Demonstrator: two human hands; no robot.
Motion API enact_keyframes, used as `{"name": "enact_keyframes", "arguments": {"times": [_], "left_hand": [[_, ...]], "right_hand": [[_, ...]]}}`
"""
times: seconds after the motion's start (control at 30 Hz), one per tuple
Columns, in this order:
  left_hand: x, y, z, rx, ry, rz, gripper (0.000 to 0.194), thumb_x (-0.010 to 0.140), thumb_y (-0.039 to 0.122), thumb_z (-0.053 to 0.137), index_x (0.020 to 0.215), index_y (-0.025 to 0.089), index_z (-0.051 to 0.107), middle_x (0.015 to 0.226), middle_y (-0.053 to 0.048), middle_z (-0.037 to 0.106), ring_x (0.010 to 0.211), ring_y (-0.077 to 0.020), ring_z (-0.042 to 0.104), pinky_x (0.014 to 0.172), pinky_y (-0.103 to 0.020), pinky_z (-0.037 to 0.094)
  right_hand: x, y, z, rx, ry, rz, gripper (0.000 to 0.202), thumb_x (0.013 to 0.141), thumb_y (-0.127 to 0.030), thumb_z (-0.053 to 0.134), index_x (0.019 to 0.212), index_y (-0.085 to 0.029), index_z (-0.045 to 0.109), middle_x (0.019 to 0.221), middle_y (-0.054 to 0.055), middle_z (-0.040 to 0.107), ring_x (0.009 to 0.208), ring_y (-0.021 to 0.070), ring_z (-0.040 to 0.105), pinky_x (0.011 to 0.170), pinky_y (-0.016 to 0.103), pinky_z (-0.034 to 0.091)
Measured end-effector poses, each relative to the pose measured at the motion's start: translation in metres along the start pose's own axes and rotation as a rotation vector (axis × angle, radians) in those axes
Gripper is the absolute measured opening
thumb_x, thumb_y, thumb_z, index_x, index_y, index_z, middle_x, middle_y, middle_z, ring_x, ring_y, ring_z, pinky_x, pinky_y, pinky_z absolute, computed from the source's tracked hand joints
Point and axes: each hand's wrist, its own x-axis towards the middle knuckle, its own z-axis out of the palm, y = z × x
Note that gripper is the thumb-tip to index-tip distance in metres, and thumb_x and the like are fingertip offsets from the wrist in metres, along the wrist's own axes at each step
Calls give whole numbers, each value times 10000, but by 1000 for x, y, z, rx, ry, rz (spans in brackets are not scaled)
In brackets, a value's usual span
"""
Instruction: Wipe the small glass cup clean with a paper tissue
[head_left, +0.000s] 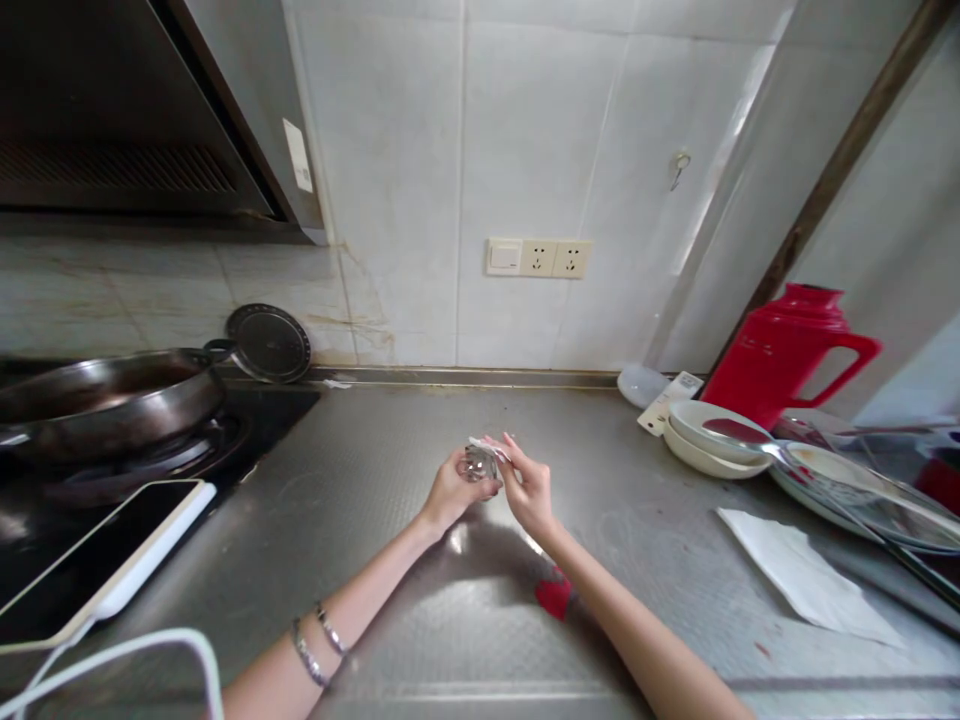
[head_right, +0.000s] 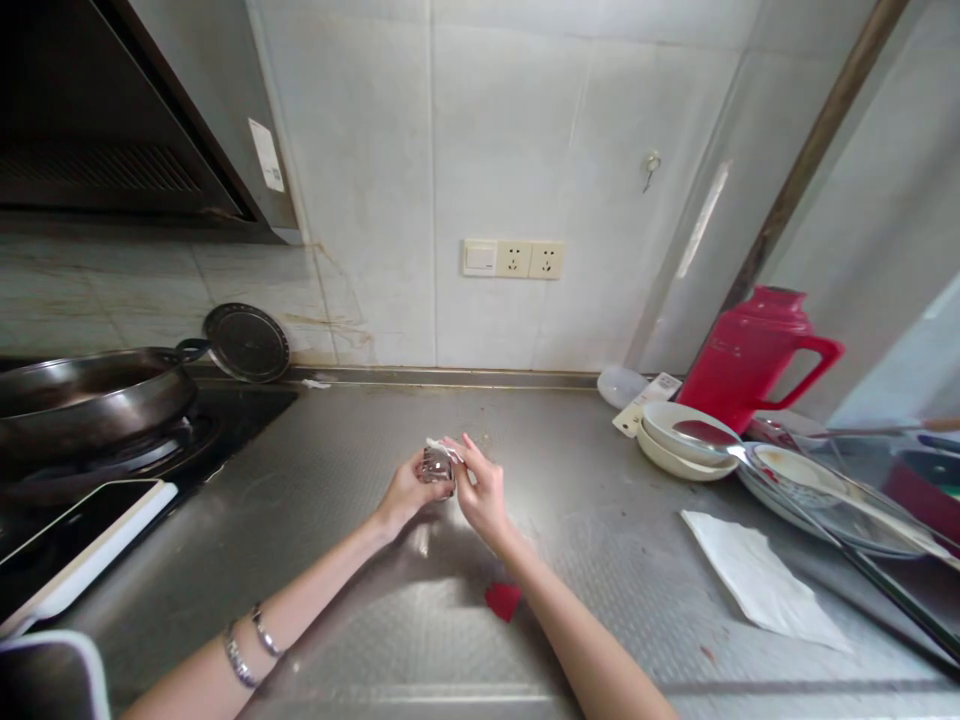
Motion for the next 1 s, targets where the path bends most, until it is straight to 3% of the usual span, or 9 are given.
{"name": "enact_keyframes", "arguments": {"times": [0.17,0.3,0.47,0.53,0.63,0.77,0.9,1.0], "left_hand": [[1,3,-1,-5,1,-20,514,594,351,810,1019,135,618,881,-55,706,796,-181,655,713,-286,509],[2,7,-3,-11,1,-14,528,579,365,817,1006,126,618,873,-62,706,780,-178,654,701,-278,508],[5,12,-6,44,83,-2,560,526,343,835,980,114,600,826,-58,692,728,-168,646,672,-280,509],[6,11,-7,100,93,25,585,508,319,840,999,116,594,859,-68,691,762,-177,646,697,-287,510],[6,6,-7,248,60,86,589,525,294,833,1039,128,598,930,-80,693,831,-187,641,755,-287,502],[5,-3,-5,365,12,115,579,556,301,816,1070,148,597,943,-66,698,844,-191,643,746,-273,501],[4,-5,-5,404,14,122,527,568,297,794,1029,132,599,902,-60,702,813,-185,645,706,-253,498],[2,-2,-5,445,11,120,481,575,269,769,1002,131,598,862,-43,699,763,-170,633,664,-239,486]], "right_hand": [[-4,-3,4,19,26,43,257,910,-238,480,1059,-256,688,1046,22,716,991,238,674,997,476,465],[-7,-6,6,-25,90,133,236,895,-283,503,932,-224,729,868,21,750,945,263,690,816,384,572],[-4,-5,2,-66,102,171,252,882,-309,522,880,-176,737,793,48,746,715,243,720,612,299,567],[-1,-4,-2,-77,129,159,238,878,-296,527,897,-178,733,819,56,746,737,246,721,633,304,569],[6,-2,-7,-87,127,89,226,883,-254,505,923,-215,724,864,46,746,944,268,690,790,363,568],[12,1,-8,-79,-64,-20,311,878,-168,444,1040,-265,691,1023,17,722,1043,237,651,1012,462,452],[13,4,-6,-60,-227,-71,408,866,-105,399,1155,-271,634,1080,11,704,1052,213,647,1050,462,418],[11,5,-7,-66,-270,-151,435,868,-79,379,1187,-265,608,1097,23,697,1032,199,655,1057,468,410]]}}
